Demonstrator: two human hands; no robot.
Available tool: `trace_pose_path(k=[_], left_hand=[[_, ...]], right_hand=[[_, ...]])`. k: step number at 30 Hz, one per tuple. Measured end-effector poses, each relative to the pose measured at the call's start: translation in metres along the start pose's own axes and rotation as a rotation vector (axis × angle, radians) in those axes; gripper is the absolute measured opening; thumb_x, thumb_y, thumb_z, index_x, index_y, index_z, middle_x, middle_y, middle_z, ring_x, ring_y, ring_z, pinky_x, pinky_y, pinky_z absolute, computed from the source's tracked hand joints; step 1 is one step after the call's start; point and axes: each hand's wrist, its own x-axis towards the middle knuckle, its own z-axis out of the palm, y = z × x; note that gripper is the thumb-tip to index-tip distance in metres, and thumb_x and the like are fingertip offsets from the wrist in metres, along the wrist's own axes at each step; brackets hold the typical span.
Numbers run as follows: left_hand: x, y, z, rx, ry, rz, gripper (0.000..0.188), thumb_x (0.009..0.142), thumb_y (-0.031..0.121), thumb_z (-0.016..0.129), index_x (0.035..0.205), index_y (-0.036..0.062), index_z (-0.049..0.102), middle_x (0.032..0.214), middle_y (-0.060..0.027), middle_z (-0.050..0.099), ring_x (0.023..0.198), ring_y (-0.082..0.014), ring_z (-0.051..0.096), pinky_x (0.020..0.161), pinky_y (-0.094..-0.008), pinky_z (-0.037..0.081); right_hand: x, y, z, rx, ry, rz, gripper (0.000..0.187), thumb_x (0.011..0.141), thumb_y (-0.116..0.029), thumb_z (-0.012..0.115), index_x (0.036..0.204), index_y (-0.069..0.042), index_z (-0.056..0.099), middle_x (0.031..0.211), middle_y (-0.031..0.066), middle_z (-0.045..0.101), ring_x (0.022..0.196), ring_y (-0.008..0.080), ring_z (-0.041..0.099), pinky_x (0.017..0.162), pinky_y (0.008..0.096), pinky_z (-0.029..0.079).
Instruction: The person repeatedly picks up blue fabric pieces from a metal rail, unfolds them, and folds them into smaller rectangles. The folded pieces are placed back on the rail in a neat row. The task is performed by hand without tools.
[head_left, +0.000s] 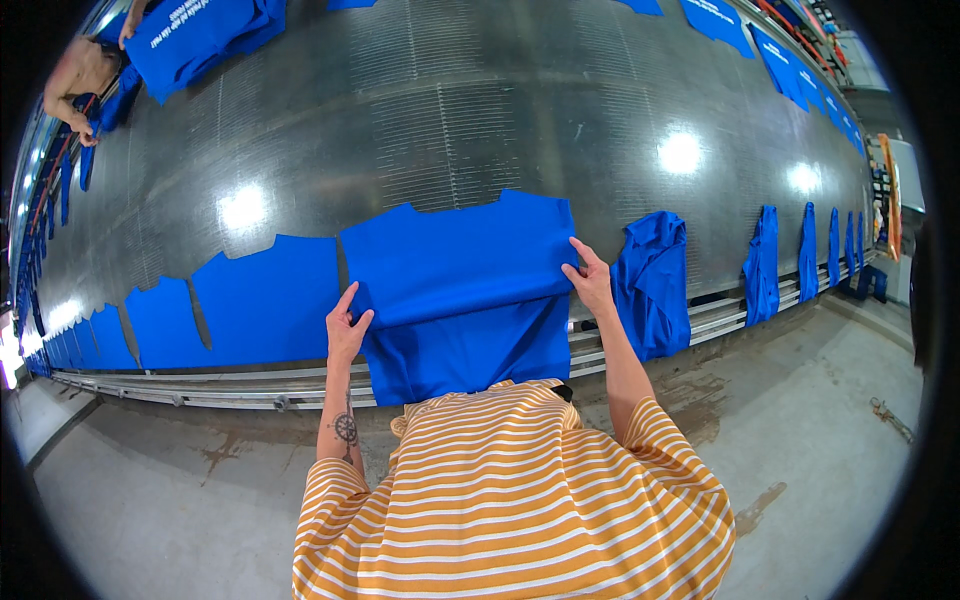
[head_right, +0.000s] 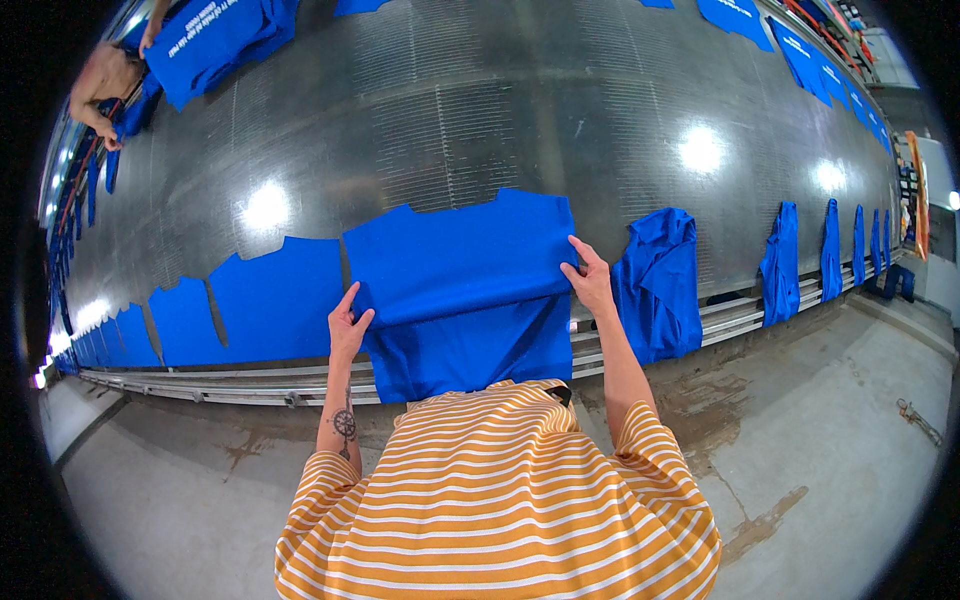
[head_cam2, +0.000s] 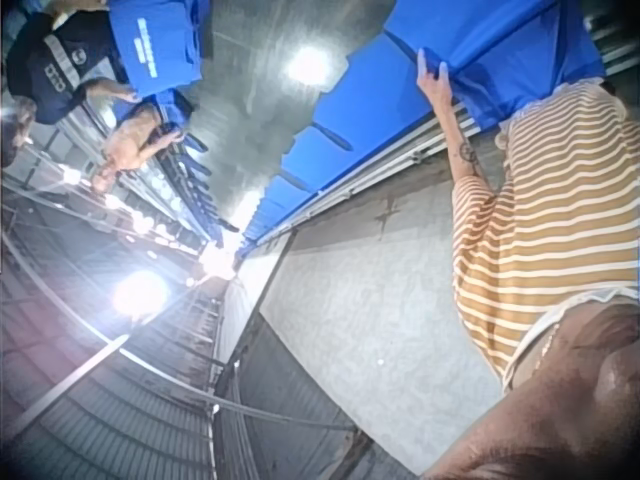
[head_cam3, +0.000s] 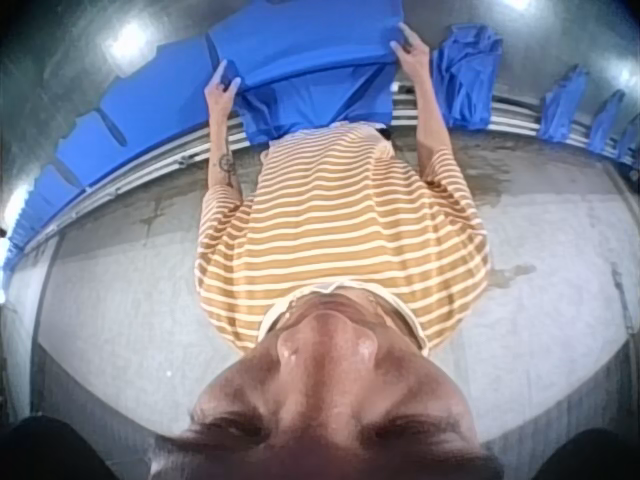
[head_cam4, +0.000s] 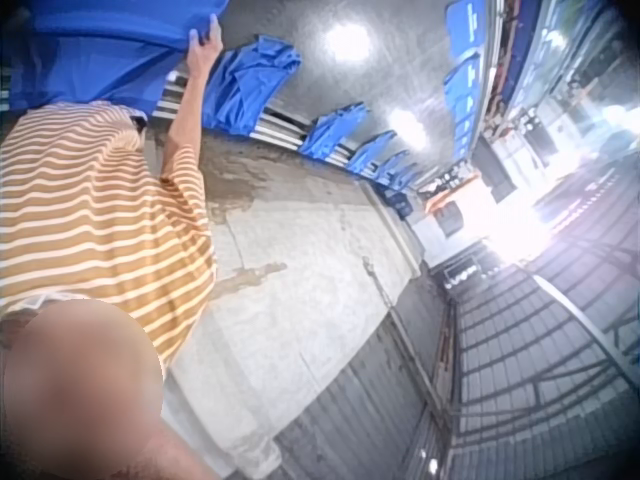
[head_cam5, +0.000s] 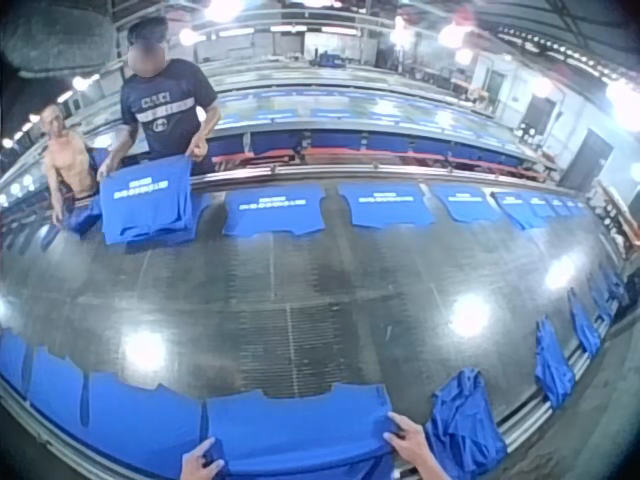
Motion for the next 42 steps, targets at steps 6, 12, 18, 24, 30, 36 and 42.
trace_pose_path(k=[6, 12, 18, 24, 30, 36, 42], left_hand=[[0.001, 0.01, -0.001, 0.053, -0.022, -0.003, 0.065, 0.077, -0.008, 0.071, 0.139, 0.0003, 0.052, 0.097, 0.0044, 0.059, 0.067, -0.001, 0.036, 0.055, -0.0176, 0.033], [0.003, 0.003, 0.0, 0.042, -0.007, 0.013, 0.066, 0.075, -0.006, 0.072, 0.138, 0.0028, 0.054, 0.087, 0.0069, 0.056, 0.06, -0.0015, 0.029, 0.05, -0.0195, 0.028], [0.002, 0.01, -0.001, 0.075, -0.006, 0.003, 0.067, 0.074, -0.006, 0.073, 0.138, 0.0041, 0.055, 0.081, 0.0082, 0.054, 0.056, -0.0017, 0.026, 0.047, -0.0207, 0.025], [0.002, 0.008, -0.002, 0.062, -0.013, 0.003, 0.067, 0.074, -0.006, 0.073, 0.138, 0.0043, 0.055, 0.089, 0.007, 0.059, 0.057, -0.002, 0.026, 0.048, -0.0204, 0.026], [0.003, 0.009, -0.003, 0.078, -0.021, 0.004, 0.067, 0.074, -0.006, 0.072, 0.138, 0.0042, 0.054, 0.094, 0.0066, 0.061, 0.059, -0.002, 0.027, 0.049, -0.02, 0.028], [0.003, 0.01, -0.002, 0.04, -0.028, -0.013, 0.067, 0.075, -0.006, 0.072, 0.139, 0.004, 0.054, 0.098, 0.0061, 0.062, 0.061, -0.0015, 0.029, 0.051, -0.0187, 0.03], [0.003, 0.011, -0.002, 0.038, -0.032, -0.014, 0.067, 0.075, -0.007, 0.071, 0.139, 0.0039, 0.053, 0.097, 0.0061, 0.062, 0.06, -0.0012, 0.029, 0.05, -0.0187, 0.03]], right_hand=[[-0.002, 0.001, -0.001, -0.022, 0.014, 0.017, 0.057, 0.084, 0.007, 0.066, 0.139, 0.001, 0.049, 0.136, 0.0082, 0.053, 0.114, 0.0132, 0.056, 0.088, 0.0256, 0.054], [-0.004, 0.001, -0.001, -0.022, 0.021, 0.012, 0.057, 0.084, 0.007, 0.065, 0.139, 0.0, 0.049, 0.137, 0.0081, 0.053, 0.113, 0.0132, 0.056, 0.087, 0.0257, 0.054], [-0.007, -0.002, -0.001, -0.028, 0.025, 0.027, 0.058, 0.085, 0.007, 0.065, 0.139, 0.0, 0.049, 0.137, 0.0083, 0.053, 0.114, 0.0138, 0.056, 0.088, 0.026, 0.053], [-0.008, 0.0, -0.002, -0.019, 0.019, 0.026, 0.058, 0.084, 0.007, 0.066, 0.139, 0.0, 0.048, 0.138, 0.009, 0.052, 0.115, 0.0148, 0.056, 0.089, 0.0266, 0.054], [-0.009, 0.001, -0.001, -0.017, 0.024, 0.019, 0.058, 0.085, 0.006, 0.066, 0.139, 0.001, 0.048, 0.139, 0.01, 0.052, 0.115, 0.0151, 0.057, 0.089, 0.0272, 0.054], [-0.01, 0.002, -0.001, -0.023, 0.028, 0.013, 0.058, 0.085, 0.006, 0.066, 0.139, 0.001, 0.048, 0.138, 0.0104, 0.052, 0.114, 0.0151, 0.057, 0.089, 0.0269, 0.054], [-0.012, 0.002, -0.001, -0.014, 0.037, 0.018, 0.059, 0.084, 0.006, 0.066, 0.14, 0.001, 0.048, 0.138, 0.0099, 0.051, 0.115, 0.015, 0.056, 0.091, 0.0273, 0.053]])
